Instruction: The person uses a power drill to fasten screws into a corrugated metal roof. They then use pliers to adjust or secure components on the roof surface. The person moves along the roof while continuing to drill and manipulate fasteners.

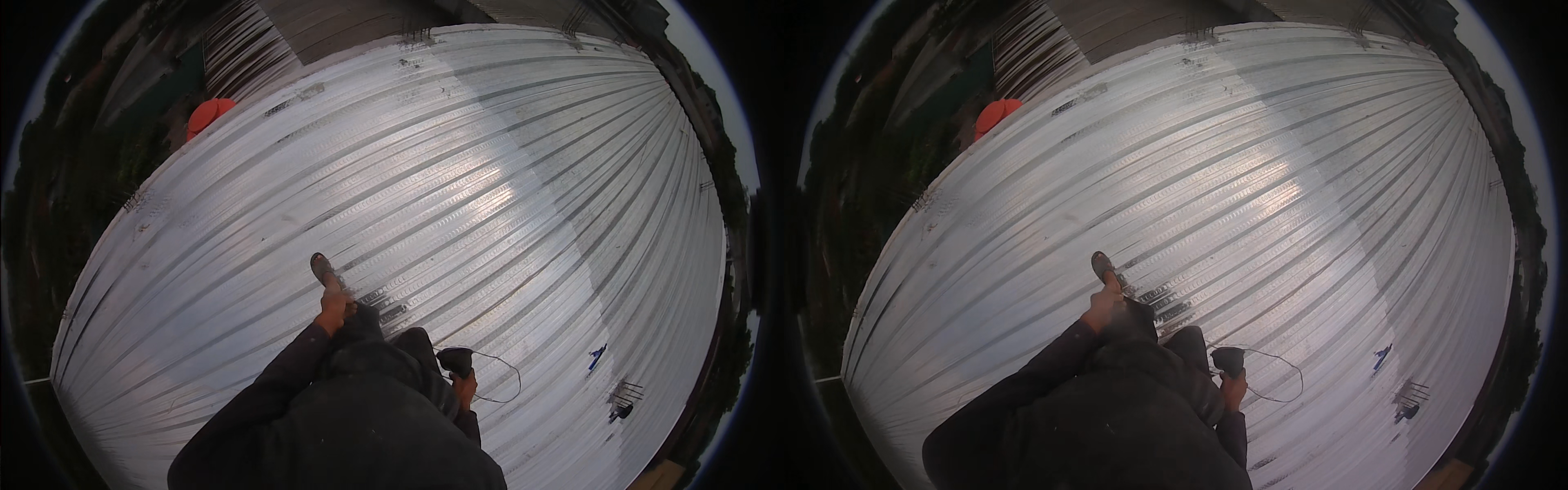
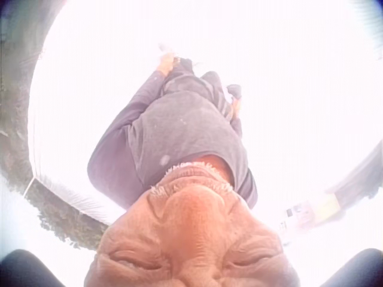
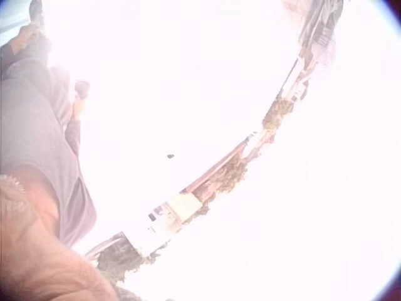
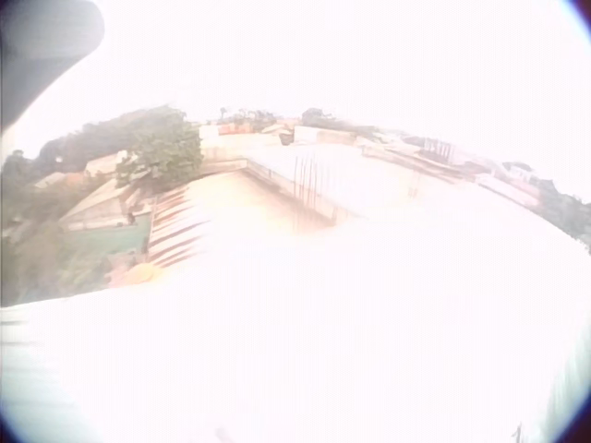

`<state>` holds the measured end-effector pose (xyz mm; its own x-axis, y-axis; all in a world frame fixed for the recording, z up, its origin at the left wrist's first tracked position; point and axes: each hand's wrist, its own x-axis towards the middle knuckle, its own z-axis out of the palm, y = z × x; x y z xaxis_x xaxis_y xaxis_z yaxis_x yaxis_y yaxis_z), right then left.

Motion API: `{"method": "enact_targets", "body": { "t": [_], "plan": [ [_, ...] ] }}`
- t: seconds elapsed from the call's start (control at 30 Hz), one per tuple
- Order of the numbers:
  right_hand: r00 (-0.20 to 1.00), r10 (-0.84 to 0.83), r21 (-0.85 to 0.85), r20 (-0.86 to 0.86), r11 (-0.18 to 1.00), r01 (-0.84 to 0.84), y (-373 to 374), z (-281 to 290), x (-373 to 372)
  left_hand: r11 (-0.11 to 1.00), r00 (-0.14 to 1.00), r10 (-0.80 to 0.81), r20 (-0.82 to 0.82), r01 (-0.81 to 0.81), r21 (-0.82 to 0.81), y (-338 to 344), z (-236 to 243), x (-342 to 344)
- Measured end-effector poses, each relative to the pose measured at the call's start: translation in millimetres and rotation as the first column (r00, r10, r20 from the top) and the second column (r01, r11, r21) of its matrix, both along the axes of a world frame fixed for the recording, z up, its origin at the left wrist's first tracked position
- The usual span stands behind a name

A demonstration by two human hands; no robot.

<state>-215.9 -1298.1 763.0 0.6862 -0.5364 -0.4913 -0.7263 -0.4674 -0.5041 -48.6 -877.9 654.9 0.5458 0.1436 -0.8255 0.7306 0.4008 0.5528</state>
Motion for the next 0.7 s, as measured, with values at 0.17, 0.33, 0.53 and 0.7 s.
{"method": "enact_targets", "body": {
  "t": [0.17, 0.33, 0.53, 0.7],
  "plan": [
    [0.972, -0.152, -0.008, 0.18, 0.988, 0.156, -67, -3, -94, 0.983, 0.998, -0.036, 0.054, 0.046, -0.179, -69, 12, -42],
    [0.912, -0.398, -0.001, -0.104, 0.917, 0.4, -116, -15, -170, 0.961, 0.996, 0.084, 0.019, -0.076, -0.264, -94, 46, -43],
    [0.811, -0.584, 0.066, -0.038, 0.808, 0.585, -105, 8, -242, 0.361, 0.393, -0.907, 0.153, 0.534, 0.764, -109, 85, -52],
    [0.798, -0.603, 0.042, -0.028, 0.796, 0.603, -64, 25, -271, 0.428, 0.342, -0.894, 0.289, 0.459, 0.778, -143, 40, -47]
  ]
}}
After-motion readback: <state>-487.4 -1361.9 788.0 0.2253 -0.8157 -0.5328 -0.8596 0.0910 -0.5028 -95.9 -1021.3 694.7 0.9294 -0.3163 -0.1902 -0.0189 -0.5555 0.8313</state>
